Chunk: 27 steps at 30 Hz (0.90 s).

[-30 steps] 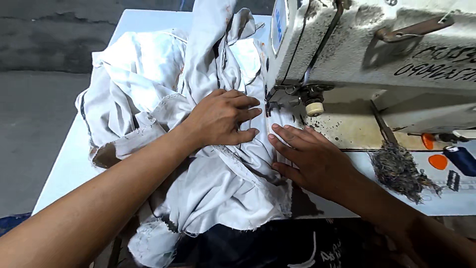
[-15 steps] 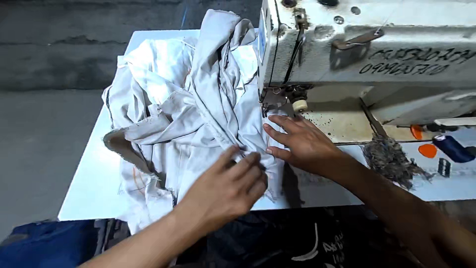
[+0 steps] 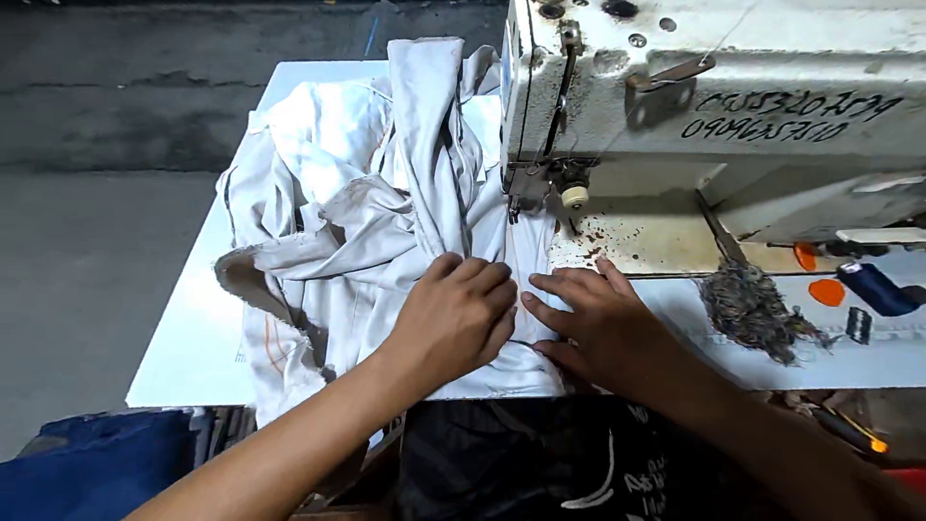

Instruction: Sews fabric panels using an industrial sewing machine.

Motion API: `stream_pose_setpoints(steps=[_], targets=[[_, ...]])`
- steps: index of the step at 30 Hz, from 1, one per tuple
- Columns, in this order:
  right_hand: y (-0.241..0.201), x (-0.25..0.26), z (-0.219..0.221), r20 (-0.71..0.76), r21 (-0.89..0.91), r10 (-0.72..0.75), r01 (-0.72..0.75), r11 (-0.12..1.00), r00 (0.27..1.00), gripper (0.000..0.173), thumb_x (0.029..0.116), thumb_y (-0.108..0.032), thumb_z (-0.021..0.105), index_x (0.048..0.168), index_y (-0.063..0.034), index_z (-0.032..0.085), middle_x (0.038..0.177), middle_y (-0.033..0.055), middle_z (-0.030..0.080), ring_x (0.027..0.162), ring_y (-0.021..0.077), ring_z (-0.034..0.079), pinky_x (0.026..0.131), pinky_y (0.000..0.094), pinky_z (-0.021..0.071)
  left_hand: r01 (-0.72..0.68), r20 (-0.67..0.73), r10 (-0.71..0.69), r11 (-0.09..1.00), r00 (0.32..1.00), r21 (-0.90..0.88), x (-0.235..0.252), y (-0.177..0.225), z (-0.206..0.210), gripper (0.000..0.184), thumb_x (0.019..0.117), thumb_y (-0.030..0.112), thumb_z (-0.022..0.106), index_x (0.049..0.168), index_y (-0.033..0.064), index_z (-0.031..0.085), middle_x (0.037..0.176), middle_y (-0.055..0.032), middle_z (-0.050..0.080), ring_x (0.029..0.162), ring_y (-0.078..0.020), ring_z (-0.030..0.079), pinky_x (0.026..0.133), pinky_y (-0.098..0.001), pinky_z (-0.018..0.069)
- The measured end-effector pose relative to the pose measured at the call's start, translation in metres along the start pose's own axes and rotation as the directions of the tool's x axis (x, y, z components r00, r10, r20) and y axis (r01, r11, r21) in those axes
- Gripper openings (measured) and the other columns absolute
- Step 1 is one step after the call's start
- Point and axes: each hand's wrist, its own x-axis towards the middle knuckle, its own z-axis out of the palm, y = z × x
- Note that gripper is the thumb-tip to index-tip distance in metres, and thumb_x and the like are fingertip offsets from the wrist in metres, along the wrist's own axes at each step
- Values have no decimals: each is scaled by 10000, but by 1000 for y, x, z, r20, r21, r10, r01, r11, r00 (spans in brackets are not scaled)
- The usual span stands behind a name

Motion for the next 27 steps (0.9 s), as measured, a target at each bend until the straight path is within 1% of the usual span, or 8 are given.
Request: stream_pose_setpoints(steps=[2,3,8,12,19,22,24,27], targets=[[1,-3,1,18,9,1,-1,1000,1000,541,1027,-594,404,1363,-262,668,1427,-1,629,1344,291,564,1064,717,363,22,-13,-22,1000,1000,-14,-10,-1,3,389,1039,379,453,1142,174,766,1258,-2,718,1183,-178,656,1015,-462,477],[1,-5,1,23,12,-2,2,1000,1000,541,1034,-589,390,1361,-259,667,1427,4,629,1349,296,559,1061,726,354,26,-25,-27,999,999,-22,-12,-1,5,392,1039,382,453,1156,176,765,1275,-2,713,1201,-177,650,1031,-469,463],[-3,-13,0,-13,5,-5,5,1000,1000,453,1056,-521,411,1292,-276,709,1365,-5,667,1304,283,591,1049,715,365,18,-58,-20,999,998,-38,-11,-7,10,365,1021,357,478,1163,195,772,1280,4,711,1186,-175,646,1011,-456,452],[-1,-10,-1,-31,-33,-3,2,999,1000,431,1061,-496,424,1270,-268,724,1331,-9,683,1249,248,623,1064,683,363,-6,-77,1,998,997,-64,-4,-18,15,369,1017,348,488,1188,173,764,1286,-17,708,1199,-189,648,1036,-484,451],[2,1,0,-43,-64,-10,7,998,999,424,1070,-473,425,1264,-257,734,1303,5,692,1202,271,633,1076,683,341,-42,-77,35,995,996,-89,9,-42,19,405,1009,363,476,1227,164,754,1311,-51,696,1208,-214,647,1050,-508,441],[4,7,1,-51,-95,-16,11,995,999,416,1072,-452,430,1257,-244,738,1282,11,698,1177,273,639,1074,681,342,-67,-70,60,993,996,-96,16,-54,20,425,1012,373,460,1236,156,749,1320,-55,690,1203,-220,643,1048,-495,439],[6,11,3,-58,-106,-16,10,994,998,404,1071,-439,440,1256,-237,738,1278,5,697,1178,270,636,1069,680,345,-81,-70,75,992,995,-94,21,-61,20,431,1008,378,463,1239,157,752,1317,-52,692,1194,-218,643,1037,-478,442],[8,18,3,-60,-101,-23,17,995,998,389,1072,-413,450,1246,-225,743,1277,11,697,1178,274,639,1060,691,355,-96,-65,91,992,994,-81,28,-70,22,436,999,386,470,1242,162,754,1317,-55,692,1195,-221,643,1032,-478,446]])
